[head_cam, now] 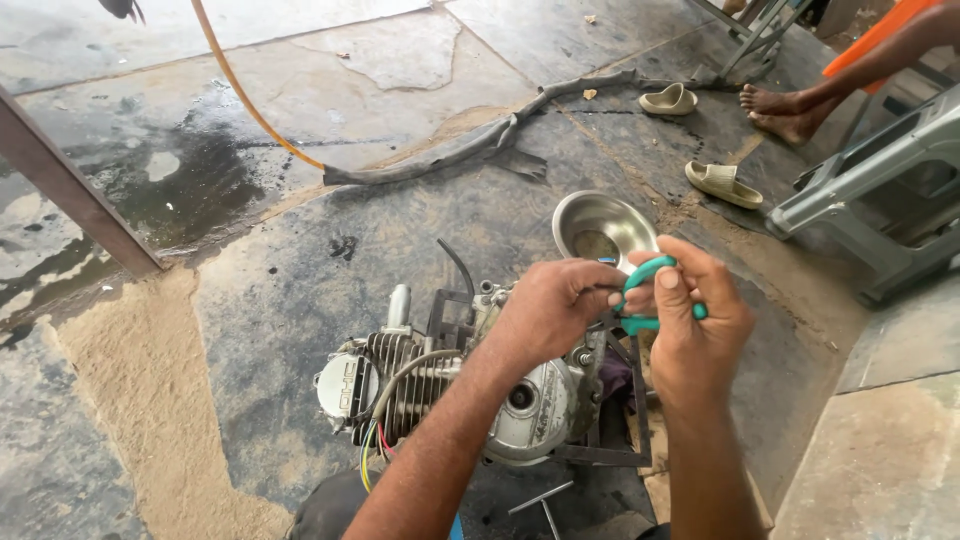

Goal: Repairing and assembling a motorcycle engine component.

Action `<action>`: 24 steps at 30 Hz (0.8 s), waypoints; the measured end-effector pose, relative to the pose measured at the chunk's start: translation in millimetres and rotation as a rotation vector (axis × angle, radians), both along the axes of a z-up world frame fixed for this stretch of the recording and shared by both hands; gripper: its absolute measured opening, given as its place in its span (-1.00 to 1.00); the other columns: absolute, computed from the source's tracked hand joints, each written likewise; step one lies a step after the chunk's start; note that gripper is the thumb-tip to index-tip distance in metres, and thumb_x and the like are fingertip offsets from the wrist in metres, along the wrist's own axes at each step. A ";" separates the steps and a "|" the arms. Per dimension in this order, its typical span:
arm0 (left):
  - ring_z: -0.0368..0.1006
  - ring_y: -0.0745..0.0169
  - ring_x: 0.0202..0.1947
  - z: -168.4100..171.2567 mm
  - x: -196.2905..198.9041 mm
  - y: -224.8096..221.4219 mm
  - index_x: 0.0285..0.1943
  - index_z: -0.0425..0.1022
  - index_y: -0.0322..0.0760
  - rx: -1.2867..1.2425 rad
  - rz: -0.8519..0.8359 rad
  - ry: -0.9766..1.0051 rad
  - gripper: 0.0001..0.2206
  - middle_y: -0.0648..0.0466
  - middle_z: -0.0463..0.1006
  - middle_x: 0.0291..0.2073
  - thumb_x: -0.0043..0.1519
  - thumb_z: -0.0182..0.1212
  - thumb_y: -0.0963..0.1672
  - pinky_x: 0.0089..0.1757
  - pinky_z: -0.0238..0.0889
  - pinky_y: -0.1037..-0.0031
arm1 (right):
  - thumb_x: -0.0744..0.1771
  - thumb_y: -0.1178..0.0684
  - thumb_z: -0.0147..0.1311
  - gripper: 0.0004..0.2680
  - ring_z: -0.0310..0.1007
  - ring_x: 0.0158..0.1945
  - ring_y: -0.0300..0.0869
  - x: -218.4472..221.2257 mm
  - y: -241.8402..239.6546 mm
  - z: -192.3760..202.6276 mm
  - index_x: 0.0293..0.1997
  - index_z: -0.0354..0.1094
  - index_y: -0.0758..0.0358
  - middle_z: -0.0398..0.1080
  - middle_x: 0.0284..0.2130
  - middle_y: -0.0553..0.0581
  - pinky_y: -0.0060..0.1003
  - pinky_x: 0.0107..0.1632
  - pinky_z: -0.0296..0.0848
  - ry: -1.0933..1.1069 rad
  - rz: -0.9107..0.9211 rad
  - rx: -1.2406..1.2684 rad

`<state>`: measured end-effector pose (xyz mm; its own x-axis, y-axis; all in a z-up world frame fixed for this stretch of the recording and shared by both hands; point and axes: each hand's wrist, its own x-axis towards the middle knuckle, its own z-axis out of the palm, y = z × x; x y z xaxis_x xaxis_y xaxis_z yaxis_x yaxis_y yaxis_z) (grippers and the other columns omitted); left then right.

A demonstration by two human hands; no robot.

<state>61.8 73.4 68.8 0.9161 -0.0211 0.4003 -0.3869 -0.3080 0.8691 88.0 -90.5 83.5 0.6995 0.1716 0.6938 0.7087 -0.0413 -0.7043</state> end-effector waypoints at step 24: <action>0.66 0.10 -0.30 -14.5 16.2 -10.7 0.10 0.61 -0.04 0.024 0.073 -0.076 -0.77 0.02 0.69 -0.32 0.27 0.24 -0.12 -0.23 0.52 0.28 | 0.47 0.09 0.17 -0.45 0.36 0.16 -0.21 -4.2 11.5 -32.2 0.58 -0.20 0.35 0.18 0.24 0.30 -0.31 0.34 0.43 0.115 0.132 0.135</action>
<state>78.0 62.7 54.3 0.8826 0.0339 0.4689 -0.4273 -0.3581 0.8302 83.8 -79.1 51.2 0.7530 0.1783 0.6335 0.6162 0.1468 -0.7738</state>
